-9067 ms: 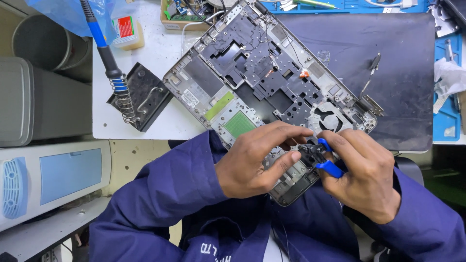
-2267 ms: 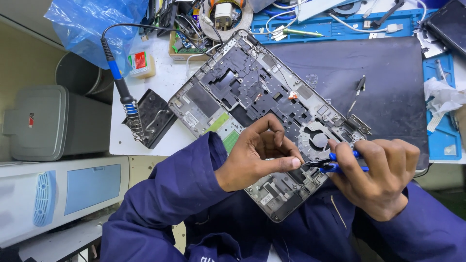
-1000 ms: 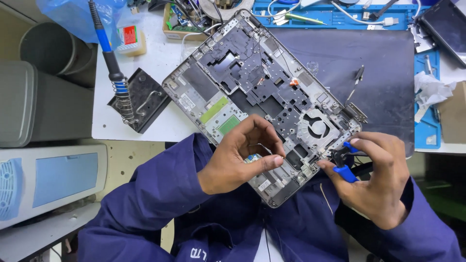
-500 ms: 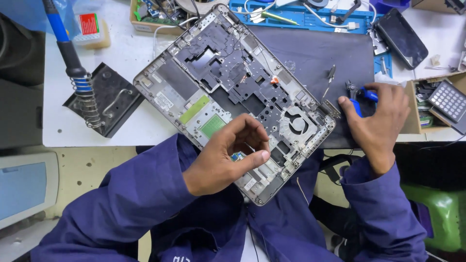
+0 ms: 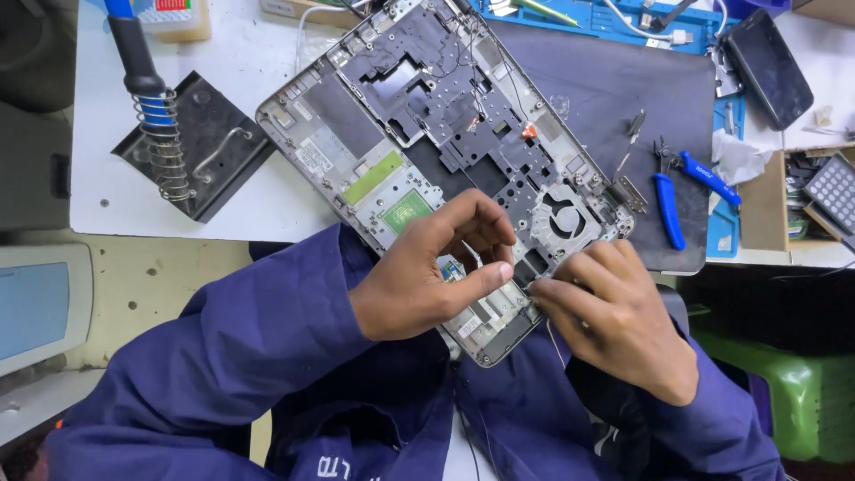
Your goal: The person uses blue-handled pliers to carefully remove a small component from the internal chassis of a disassembled laptop. The hands manipulate the tool to grip and extract the part from the motherboard area while the laptop remains open on the workbench.
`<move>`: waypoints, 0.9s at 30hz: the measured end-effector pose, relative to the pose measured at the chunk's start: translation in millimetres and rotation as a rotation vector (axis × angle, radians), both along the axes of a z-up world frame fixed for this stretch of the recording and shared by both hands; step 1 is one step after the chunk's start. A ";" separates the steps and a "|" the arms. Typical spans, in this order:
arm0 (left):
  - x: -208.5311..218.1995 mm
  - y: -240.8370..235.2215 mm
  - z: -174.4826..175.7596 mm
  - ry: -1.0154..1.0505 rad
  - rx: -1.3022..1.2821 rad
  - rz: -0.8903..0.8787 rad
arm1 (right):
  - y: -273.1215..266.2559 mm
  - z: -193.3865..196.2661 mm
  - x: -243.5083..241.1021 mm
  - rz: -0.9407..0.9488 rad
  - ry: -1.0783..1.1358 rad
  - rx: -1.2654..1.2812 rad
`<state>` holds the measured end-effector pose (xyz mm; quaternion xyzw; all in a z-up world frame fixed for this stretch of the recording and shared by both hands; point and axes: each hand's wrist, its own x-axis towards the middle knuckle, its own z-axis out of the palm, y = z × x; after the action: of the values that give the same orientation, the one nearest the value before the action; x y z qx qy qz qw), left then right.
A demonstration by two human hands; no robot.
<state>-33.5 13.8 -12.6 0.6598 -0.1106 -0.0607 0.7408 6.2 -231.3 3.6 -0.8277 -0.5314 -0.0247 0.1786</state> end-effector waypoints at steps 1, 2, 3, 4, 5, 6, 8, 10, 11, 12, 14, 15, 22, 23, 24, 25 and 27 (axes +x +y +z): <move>-0.3 -0.1 1.1 0.000 0.001 0.001 | 1.0 -1.4 -0.7 0.001 0.000 0.001; -0.7 0.2 2.0 -0.013 0.023 -0.002 | 2.4 -2.9 -1.4 -0.010 0.000 -0.054; -1.0 0.2 2.8 -0.027 0.044 0.004 | 3.9 -4.2 -0.3 -0.012 -0.002 -0.111; -1.1 0.3 2.9 -0.028 0.043 0.012 | 3.7 -5.5 0.3 -0.005 -0.004 -0.112; -1.0 0.7 2.8 -0.024 0.044 0.006 | 3.5 -7.1 0.2 -0.015 -0.011 -0.120; -0.6 0.9 2.5 -0.020 0.045 0.000 | 3.3 -9.0 0.4 -0.026 -0.017 -0.128; -0.1 0.7 0.4 -0.017 0.044 0.003 | 4.8 -9.9 1.0 -0.033 -0.021 -0.130; -1.7 0.0 -1.4 -0.008 0.045 0.006 | 6.7 -12.0 -0.4 -0.041 -0.019 -0.130; -1.6 -0.4 -1.9 -0.011 0.044 0.003 | 8.0 -13.1 -1.1 -0.057 -0.076 -0.147; -1.3 -1.1 -2.2 -0.015 0.042 0.000 | 9.0 -14.0 -1.8 -0.073 -0.132 -0.164; -1.4 -1.8 -2.6 -0.017 0.048 0.003 | 10.1 -12.4 -3.4 -0.069 -0.148 -0.185; -1.8 -2.1 -2.7 -0.017 0.053 0.008 | 10.6 -11.6 -4.3 -0.064 -0.163 -0.207; -1.8 -3.5 -0.7 -0.007 0.077 0.006 | -2.2 -6.8 -2.8 -0.053 -0.168 -0.190; -2.5 -3.7 -0.8 -0.010 0.068 0.003 | -13.3 -0.9 -2.7 -0.102 -0.129 -0.175; -3.5 -3.4 -1.2 -0.013 0.059 0.000 | -23.9 4.7 -2.8 -0.151 -0.090 -0.159; -3.2 -2.8 -0.2 -0.016 0.060 0.002 | -43.0 18.1 -6.5 -0.149 -0.093 -0.158; -6.4 -1.5 1.1 0.006 0.023 -0.012 | -80.9 44.3 -14.4 -0.425 -0.082 -0.172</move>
<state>-39.9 12.3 -11.5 0.6673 -0.1113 -0.0683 0.7333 -8.3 -312.2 47.9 -0.9314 -0.3522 -0.0500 0.0767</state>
